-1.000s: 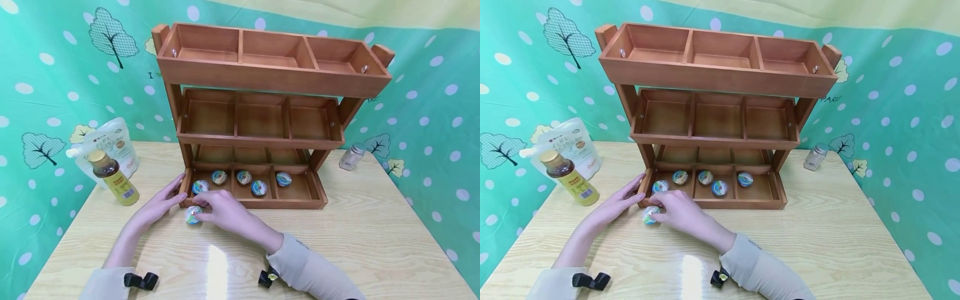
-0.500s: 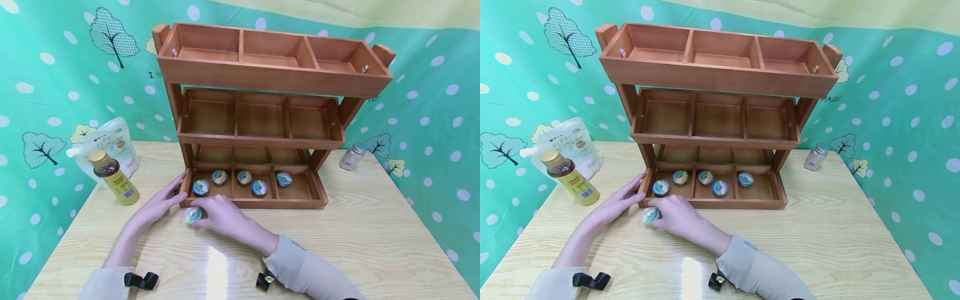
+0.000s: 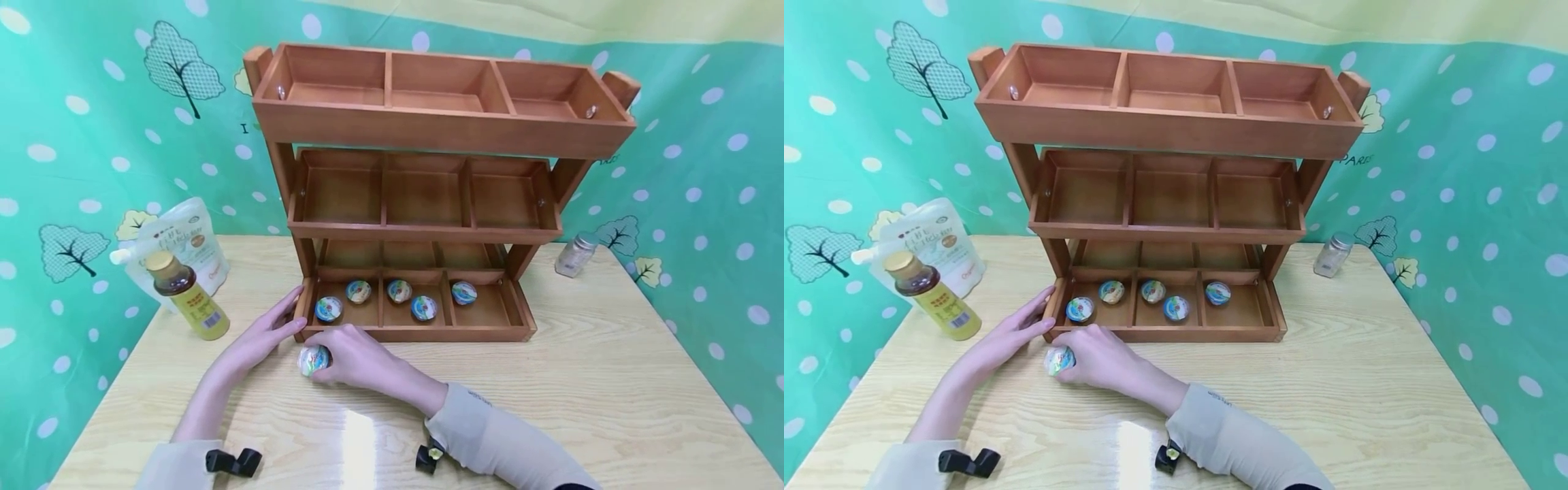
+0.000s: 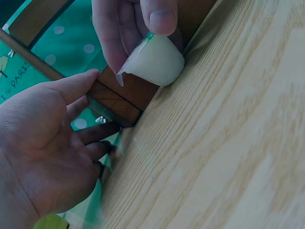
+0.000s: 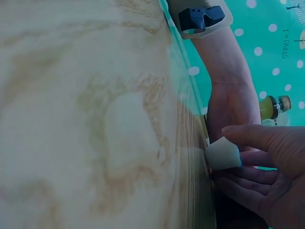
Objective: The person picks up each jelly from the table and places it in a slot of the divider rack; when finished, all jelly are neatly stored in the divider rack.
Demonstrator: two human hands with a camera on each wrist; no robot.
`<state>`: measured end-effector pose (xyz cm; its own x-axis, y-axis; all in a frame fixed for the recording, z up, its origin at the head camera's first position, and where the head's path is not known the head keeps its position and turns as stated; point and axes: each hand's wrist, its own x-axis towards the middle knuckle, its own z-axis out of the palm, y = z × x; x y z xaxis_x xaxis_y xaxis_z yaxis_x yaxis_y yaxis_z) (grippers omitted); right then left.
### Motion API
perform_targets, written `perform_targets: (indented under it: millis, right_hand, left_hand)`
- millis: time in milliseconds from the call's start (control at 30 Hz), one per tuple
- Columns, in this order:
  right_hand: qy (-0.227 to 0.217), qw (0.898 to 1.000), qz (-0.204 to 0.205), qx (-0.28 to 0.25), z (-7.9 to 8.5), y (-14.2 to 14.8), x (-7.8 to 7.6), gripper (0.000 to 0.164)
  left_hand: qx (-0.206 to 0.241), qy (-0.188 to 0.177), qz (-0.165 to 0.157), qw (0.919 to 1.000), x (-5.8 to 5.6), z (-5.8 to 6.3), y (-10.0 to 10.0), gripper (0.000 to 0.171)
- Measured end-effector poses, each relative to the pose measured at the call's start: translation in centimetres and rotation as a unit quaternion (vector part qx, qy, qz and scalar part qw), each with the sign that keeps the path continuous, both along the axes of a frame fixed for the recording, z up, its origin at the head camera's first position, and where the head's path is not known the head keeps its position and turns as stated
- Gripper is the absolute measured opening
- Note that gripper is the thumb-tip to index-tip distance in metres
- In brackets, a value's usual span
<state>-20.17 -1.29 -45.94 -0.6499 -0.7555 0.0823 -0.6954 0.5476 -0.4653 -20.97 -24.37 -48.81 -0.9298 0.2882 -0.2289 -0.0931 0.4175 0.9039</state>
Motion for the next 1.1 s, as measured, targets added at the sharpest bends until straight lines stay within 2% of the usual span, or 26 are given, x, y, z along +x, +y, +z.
perform_targets:
  millis: [100, 233, 367, 500, 633, 833, 967, 1100]
  right_hand:
    - [-0.006, 1.0, 0.009, -0.003, 0.0, 0.2, 0.0, 0.048]
    - [-0.034, 0.999, 0.017, -0.014, 0.8, 1.7, -0.1, 0.049]
    - [-0.087, 0.995, 0.008, -0.055, 2.2, 5.1, -0.7, 0.049]
    - [-0.128, 0.987, -0.012, -0.1, 3.5, 9.6, -1.5, 0.047]
    - [-0.134, 0.983, -0.039, -0.116, 4.4, 14.9, -2.4, 0.048]
    - [-0.097, 0.984, -0.09, -0.119, 4.9, 21.8, -4.1, 0.043]
    - [-0.109, 0.98, -0.121, -0.117, 4.5, 25.1, -5.5, 0.044]
    - [-0.111, 0.978, -0.144, -0.098, 4.0, 27.2, -6.5, 0.045]
  left_hand:
    - [0.001, 0.002, 0.004, 1.0, 0.2, -0.1, -0.1, 0.074]
    - [0.003, 0.003, 0.008, 1.0, 0.4, -0.2, -0.3, 0.075]
    - [0.003, 0.005, 0.007, 1.0, 0.4, -0.6, -0.3, 0.075]
    - [0.006, 0.005, 0.01, 0.9999, 0.3, -0.8, -0.3, 0.075]
    - [0.003, 0.001, 0.008, 1.0, 0.0, -0.7, -0.2, 0.074]
    - [0.003, 0.007, 0.003, 1.0, -0.2, -0.5, -0.1, 0.075]
    - [0.005, 0.01, 0.004, 0.9999, 0.0, -0.4, 0.0, 0.075]
    - [0.003, 0.009, 0.004, 1.0, 0.1, -0.2, 0.0, 0.074]
